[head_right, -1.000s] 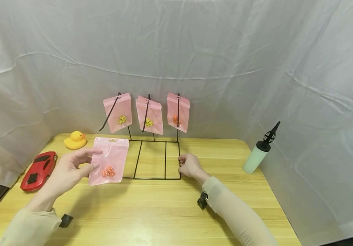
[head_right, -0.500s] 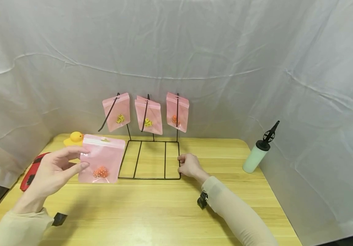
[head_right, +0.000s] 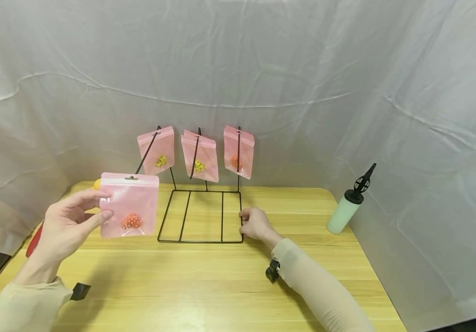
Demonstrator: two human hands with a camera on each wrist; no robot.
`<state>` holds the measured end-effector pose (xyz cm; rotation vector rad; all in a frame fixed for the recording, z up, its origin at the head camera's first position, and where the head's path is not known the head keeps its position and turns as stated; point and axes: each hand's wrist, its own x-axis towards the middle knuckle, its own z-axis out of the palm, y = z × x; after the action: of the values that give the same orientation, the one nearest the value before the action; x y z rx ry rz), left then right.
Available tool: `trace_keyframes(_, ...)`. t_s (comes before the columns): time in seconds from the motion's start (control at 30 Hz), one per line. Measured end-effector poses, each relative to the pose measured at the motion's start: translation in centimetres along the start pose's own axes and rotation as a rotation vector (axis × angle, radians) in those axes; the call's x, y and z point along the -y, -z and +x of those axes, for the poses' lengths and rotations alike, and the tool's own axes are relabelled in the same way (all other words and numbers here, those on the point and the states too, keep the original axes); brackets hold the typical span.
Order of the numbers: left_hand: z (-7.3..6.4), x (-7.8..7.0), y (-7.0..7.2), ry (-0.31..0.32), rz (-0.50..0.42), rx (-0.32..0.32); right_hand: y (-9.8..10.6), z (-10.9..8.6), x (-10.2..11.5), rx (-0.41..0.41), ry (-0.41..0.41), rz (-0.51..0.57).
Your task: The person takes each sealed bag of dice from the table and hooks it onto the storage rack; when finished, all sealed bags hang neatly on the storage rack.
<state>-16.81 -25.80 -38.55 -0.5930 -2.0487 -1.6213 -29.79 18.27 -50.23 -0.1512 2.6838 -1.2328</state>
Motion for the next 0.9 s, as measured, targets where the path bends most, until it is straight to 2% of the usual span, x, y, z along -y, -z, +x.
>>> trace_keyframes(0.33, 0.6, 0.6, -0.2, -0.002, -0.025, -0.015, 0.0, -0.1, 0.2, -0.009, 0.016, -0.04)
trace_keyframes(0.6, 1.0, 0.9, -0.4, 0.024, 0.051, -0.007, 0.0, 0.0, 0.1, -0.018, 0.024, -0.067)
trace_keyframes(0.9, 1.7, 1.4, -0.9, 0.026, 0.015, -0.025, 0.1, 0.0, 0.1, -0.016, 0.027, -0.054)
